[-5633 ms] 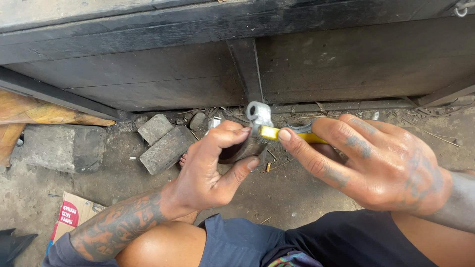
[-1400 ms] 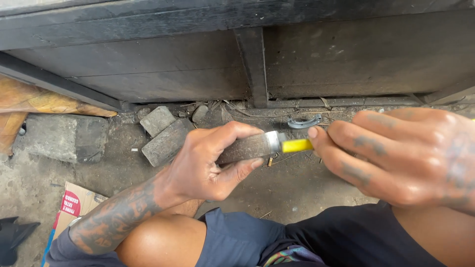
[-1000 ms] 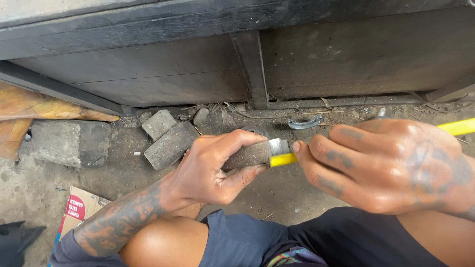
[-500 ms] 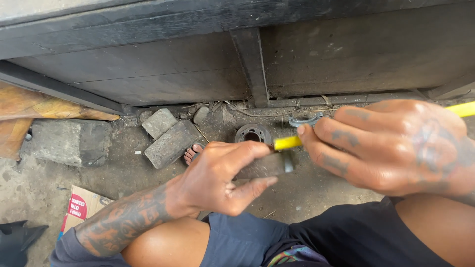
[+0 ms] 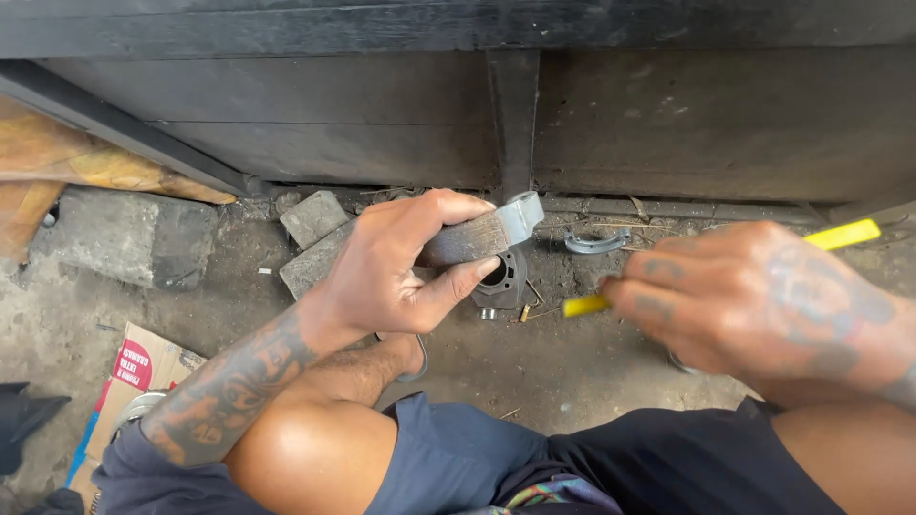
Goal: Cleaning a motorcycle brake shoe using a small brush to remove dirt and grime.
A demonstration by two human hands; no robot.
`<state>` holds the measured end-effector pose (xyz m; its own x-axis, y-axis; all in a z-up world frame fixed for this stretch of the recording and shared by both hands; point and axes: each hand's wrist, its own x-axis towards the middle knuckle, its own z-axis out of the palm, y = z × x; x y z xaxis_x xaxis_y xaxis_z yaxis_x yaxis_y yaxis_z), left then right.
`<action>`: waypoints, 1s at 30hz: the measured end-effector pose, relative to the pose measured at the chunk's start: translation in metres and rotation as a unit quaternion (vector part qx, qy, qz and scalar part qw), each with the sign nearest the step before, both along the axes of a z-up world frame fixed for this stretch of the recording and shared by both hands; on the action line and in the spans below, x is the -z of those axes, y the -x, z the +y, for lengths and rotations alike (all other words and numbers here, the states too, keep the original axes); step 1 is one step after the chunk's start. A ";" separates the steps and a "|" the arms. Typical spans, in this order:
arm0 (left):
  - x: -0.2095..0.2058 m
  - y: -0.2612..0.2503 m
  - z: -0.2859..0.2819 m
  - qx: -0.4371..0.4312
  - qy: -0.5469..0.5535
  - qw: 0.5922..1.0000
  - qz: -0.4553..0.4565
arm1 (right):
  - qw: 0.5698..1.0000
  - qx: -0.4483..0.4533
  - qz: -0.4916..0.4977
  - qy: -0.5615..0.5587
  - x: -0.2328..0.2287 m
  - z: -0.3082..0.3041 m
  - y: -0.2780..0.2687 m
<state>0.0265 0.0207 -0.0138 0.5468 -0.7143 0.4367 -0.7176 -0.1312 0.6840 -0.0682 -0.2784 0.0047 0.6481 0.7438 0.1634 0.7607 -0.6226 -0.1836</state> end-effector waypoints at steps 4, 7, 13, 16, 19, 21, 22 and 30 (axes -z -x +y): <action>-0.002 -0.008 0.011 -0.018 -0.037 0.999 0.002 | 0.997 0.061 0.018 0.053 -0.004 -0.005 0.003; -0.002 -0.011 0.025 -0.061 -0.063 0.996 0.017 | 0.985 0.155 0.054 0.055 0.007 -0.009 0.009; 0.001 -0.014 0.059 -0.094 -0.047 0.994 0.001 | 0.969 0.187 0.144 -0.068 0.105 -0.076 0.015; 0.010 -0.013 0.078 -0.119 -0.048 0.992 0.000 | 0.948 0.232 0.206 -0.072 0.141 -0.101 0.020; 0.019 -0.012 0.099 -0.140 -0.055 0.989 0.001 | 0.917 0.288 0.267 -0.065 0.157 -0.116 0.019; 0.022 -0.008 0.110 -0.142 -0.055 0.988 0.022 | 0.916 0.305 0.262 -0.009 0.161 -0.123 0.017; 0.021 -0.003 0.114 -0.140 -0.051 0.989 0.025 | 0.915 0.308 0.263 -0.004 0.153 -0.115 0.013; 0.021 0.023 0.124 -0.117 -0.181 0.967 0.133 | 0.861 0.290 0.325 0.263 0.092 -0.004 0.020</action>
